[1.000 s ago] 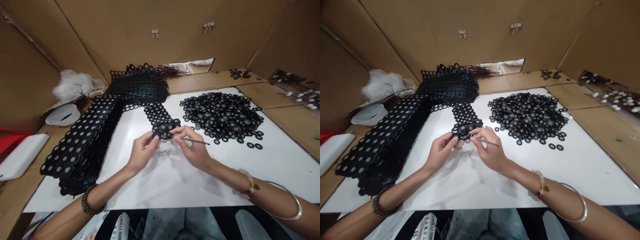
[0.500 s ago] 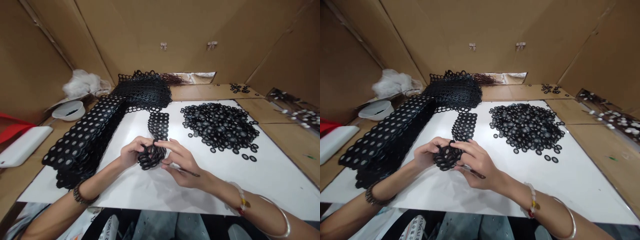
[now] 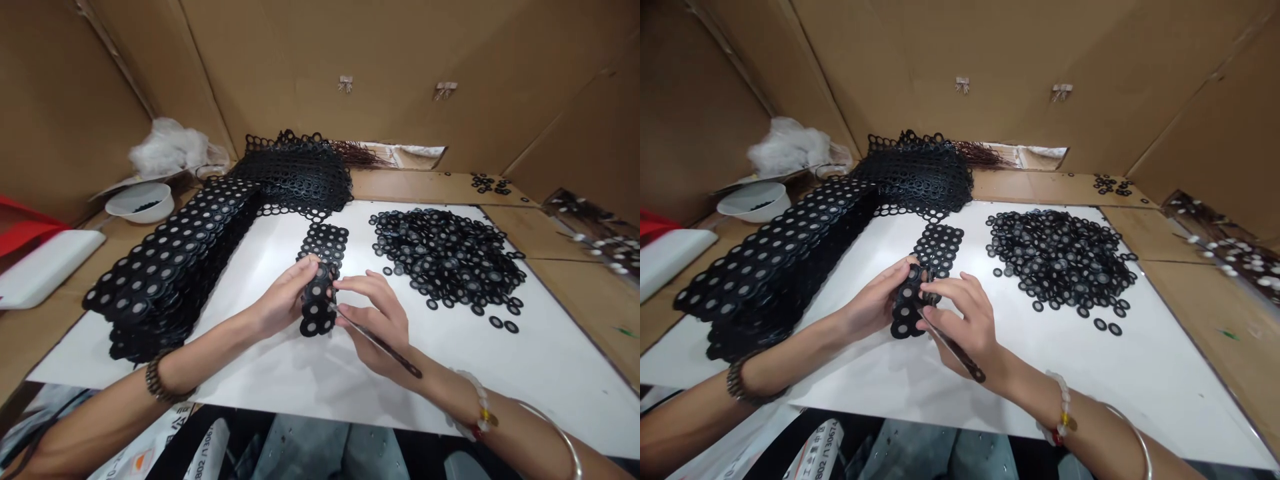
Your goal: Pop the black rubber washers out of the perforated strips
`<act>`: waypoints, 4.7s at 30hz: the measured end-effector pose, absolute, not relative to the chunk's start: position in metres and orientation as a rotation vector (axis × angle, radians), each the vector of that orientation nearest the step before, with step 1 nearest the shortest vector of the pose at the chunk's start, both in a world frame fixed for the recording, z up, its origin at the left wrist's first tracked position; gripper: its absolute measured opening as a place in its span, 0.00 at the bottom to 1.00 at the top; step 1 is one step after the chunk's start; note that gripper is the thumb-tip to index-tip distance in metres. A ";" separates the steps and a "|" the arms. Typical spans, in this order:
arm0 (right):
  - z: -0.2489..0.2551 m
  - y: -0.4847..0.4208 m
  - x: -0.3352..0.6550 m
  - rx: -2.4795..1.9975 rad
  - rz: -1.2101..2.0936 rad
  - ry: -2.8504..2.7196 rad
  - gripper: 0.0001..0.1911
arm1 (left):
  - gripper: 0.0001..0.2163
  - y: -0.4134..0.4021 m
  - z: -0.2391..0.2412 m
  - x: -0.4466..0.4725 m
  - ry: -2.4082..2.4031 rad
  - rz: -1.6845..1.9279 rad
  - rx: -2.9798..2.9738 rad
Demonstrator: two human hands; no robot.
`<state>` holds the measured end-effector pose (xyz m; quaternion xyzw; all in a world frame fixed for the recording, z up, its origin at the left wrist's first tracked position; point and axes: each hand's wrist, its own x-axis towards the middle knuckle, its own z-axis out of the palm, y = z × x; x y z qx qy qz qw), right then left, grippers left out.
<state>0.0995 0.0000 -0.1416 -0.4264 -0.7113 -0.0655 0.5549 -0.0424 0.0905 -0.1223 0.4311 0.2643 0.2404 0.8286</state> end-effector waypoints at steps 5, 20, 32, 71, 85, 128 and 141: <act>-0.138 -0.001 0.098 -0.955 -0.155 -1.635 0.11 | 0.11 0.088 -0.125 -0.042 0.527 0.525 1.002; -0.159 0.005 0.103 -0.974 -0.348 -1.645 0.12 | 0.09 0.086 -0.131 -0.041 0.444 0.540 1.155; -0.157 0.011 0.107 -0.921 -0.640 -1.693 0.12 | 0.16 0.076 -0.127 -0.039 0.510 0.686 1.556; -0.133 0.009 0.119 -1.134 0.280 -1.219 0.06 | 0.21 0.073 -0.123 -0.036 0.591 0.532 1.587; -0.130 0.006 0.129 -1.027 0.297 -1.161 0.07 | 0.14 0.076 -0.133 -0.038 0.594 0.452 1.216; -0.151 0.004 0.115 -1.109 -0.004 -1.723 0.13 | 0.12 0.078 -0.125 -0.039 0.644 0.534 0.977; -0.129 0.030 0.206 -1.447 -0.439 -1.181 0.10 | 0.07 0.084 -0.109 -0.057 0.879 0.646 1.210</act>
